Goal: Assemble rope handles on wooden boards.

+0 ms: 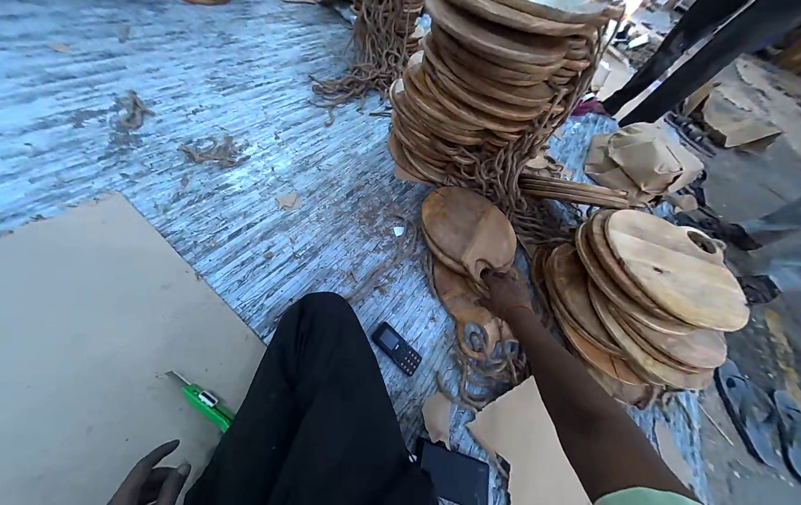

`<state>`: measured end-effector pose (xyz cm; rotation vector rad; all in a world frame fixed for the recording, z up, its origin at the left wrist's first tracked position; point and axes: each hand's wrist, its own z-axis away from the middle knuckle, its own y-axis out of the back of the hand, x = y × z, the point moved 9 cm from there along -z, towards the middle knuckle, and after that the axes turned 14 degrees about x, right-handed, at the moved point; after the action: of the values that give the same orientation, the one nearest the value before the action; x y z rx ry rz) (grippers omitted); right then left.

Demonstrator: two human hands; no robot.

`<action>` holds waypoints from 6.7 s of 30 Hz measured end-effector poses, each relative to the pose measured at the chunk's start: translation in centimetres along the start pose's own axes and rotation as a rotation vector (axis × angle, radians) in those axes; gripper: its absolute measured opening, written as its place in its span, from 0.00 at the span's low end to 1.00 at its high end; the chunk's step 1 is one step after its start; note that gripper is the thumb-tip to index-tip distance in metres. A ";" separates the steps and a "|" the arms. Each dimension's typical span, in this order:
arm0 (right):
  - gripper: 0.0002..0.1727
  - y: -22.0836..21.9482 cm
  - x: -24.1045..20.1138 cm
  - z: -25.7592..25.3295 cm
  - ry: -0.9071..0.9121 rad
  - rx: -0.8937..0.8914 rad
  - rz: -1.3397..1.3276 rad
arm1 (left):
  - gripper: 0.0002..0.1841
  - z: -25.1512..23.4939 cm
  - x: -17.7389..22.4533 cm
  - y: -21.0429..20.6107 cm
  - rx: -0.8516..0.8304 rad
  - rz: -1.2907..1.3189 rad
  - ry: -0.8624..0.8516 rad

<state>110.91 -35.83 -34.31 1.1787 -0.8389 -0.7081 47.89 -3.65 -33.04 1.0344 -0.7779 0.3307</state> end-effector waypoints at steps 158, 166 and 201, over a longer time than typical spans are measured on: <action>0.22 8.4 -62.7 16.1 1.071 0.059 -0.518 | 0.18 -12.3 -2.4 5.6 0.223 -0.306 0.023; 0.14 8.1 -62.8 17.8 1.137 0.141 -0.406 | 0.17 -11.9 -3.0 7.1 0.300 -0.360 0.115; 0.15 12.7 -58.6 18.3 0.984 0.231 -1.077 | 0.17 -4.2 -3.0 15.5 0.585 0.378 0.290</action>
<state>65.53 7.14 -29.95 1.9352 0.6333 -0.7311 38.50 7.97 -26.41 1.3404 -0.6188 1.0560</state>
